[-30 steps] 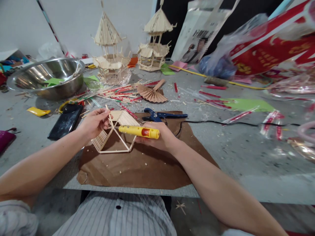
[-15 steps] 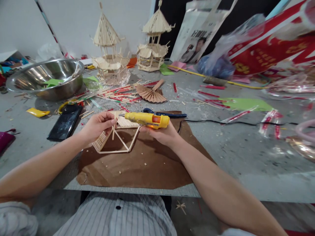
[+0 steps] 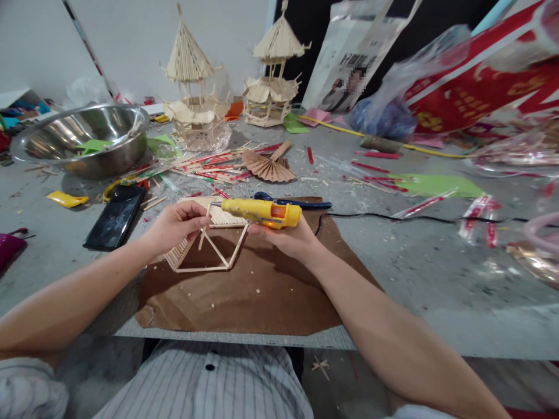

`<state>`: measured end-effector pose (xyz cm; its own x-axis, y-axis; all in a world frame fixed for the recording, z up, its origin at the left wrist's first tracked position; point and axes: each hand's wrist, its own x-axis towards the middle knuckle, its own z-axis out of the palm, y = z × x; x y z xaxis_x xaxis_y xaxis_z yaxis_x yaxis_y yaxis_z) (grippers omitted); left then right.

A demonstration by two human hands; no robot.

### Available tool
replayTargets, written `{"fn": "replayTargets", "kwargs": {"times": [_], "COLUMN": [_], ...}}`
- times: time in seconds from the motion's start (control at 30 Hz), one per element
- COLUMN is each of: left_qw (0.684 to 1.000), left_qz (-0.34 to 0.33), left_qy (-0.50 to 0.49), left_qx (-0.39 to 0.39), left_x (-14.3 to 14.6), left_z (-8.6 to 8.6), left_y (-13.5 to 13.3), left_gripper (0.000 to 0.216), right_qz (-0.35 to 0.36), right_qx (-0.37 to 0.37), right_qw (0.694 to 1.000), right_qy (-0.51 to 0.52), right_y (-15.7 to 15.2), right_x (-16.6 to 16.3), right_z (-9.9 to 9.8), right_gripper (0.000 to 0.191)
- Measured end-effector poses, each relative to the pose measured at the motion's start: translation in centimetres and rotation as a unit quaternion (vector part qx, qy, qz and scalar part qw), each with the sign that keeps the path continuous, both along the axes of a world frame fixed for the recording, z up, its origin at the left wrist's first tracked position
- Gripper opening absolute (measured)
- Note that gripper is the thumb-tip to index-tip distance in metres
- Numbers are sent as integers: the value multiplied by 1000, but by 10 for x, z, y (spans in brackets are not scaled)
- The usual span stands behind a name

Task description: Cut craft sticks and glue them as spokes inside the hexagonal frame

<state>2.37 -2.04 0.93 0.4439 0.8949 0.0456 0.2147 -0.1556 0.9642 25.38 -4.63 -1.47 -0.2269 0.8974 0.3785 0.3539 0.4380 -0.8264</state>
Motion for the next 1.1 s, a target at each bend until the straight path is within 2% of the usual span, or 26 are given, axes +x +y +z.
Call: {"fn": "replayTargets", "kwargs": {"times": [0.2, 0.77, 1.1], "left_qw": [1000, 999, 999], "left_qz": [6, 30, 33], "left_qy": [3, 5, 6], "left_qx": [6, 21, 37], "left_x": [0, -1, -2], "left_z": [0, -2, -3], "left_y": [0, 1, 3], "left_gripper": [12, 14, 15], "right_qz": [0, -9, 0], "right_qx": [-14, 1, -3], "right_qw": [999, 1000, 1000], "right_qy": [38, 4, 20], "right_y": [-1, 0, 0], "right_x": [-3, 2, -2], "right_z": [3, -2, 2], "right_gripper": [34, 33, 34]}}
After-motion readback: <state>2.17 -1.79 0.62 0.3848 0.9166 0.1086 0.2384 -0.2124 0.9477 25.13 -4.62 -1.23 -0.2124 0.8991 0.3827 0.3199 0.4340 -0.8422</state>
